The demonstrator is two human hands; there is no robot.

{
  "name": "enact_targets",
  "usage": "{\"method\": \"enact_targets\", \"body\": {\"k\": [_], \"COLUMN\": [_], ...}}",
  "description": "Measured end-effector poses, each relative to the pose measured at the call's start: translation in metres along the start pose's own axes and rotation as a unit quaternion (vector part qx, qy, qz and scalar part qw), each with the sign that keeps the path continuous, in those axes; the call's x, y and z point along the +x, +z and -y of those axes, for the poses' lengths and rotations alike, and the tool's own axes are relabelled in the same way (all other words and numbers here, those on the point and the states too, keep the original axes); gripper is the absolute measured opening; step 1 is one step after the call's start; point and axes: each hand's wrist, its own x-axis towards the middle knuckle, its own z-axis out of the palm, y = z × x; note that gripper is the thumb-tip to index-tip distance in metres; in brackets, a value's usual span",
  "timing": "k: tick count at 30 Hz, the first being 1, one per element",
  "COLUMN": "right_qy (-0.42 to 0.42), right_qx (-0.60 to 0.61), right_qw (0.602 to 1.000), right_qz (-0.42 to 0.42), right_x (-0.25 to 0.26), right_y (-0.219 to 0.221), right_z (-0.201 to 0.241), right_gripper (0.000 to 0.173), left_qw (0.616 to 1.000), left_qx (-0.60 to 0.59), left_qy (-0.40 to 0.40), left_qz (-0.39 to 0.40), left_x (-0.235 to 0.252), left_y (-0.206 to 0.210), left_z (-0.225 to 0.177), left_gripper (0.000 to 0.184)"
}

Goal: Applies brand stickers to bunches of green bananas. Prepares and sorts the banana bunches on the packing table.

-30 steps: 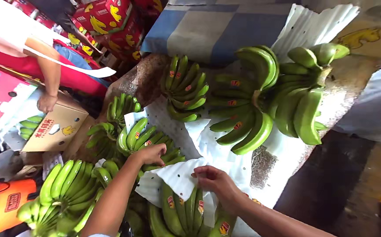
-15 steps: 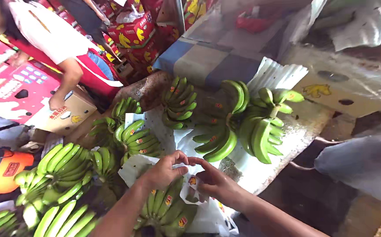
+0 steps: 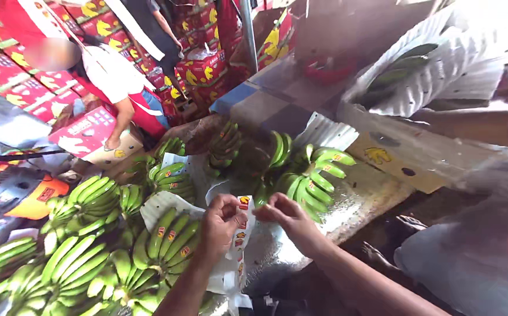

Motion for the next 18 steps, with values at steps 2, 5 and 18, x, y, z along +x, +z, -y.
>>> {"method": "enact_targets", "body": {"k": [2, 5, 18], "right_qy": [0.016, -0.063, -0.300], "right_qx": [0.073, 0.074, -0.303], "right_qw": [0.997, 0.994, 0.870], "right_qz": [0.034, 0.048, 0.249], "right_x": [0.002, 0.017, 0.144], "right_y": [0.007, 0.013, 0.088], "right_z": [0.011, 0.036, 0.184], "right_gripper": [0.009, 0.019, 0.048], "left_qw": [0.998, 0.986, 0.813], "left_qx": [0.041, 0.113, 0.438], "left_qy": [0.035, 0.116, 0.291], "left_qz": [-0.012, -0.041, -0.252], "left_x": [-0.003, 0.002, 0.103], "left_y": [0.013, 0.017, -0.080], "left_z": [-0.009, -0.027, -0.131], "left_gripper": [0.030, 0.029, 0.016]}}
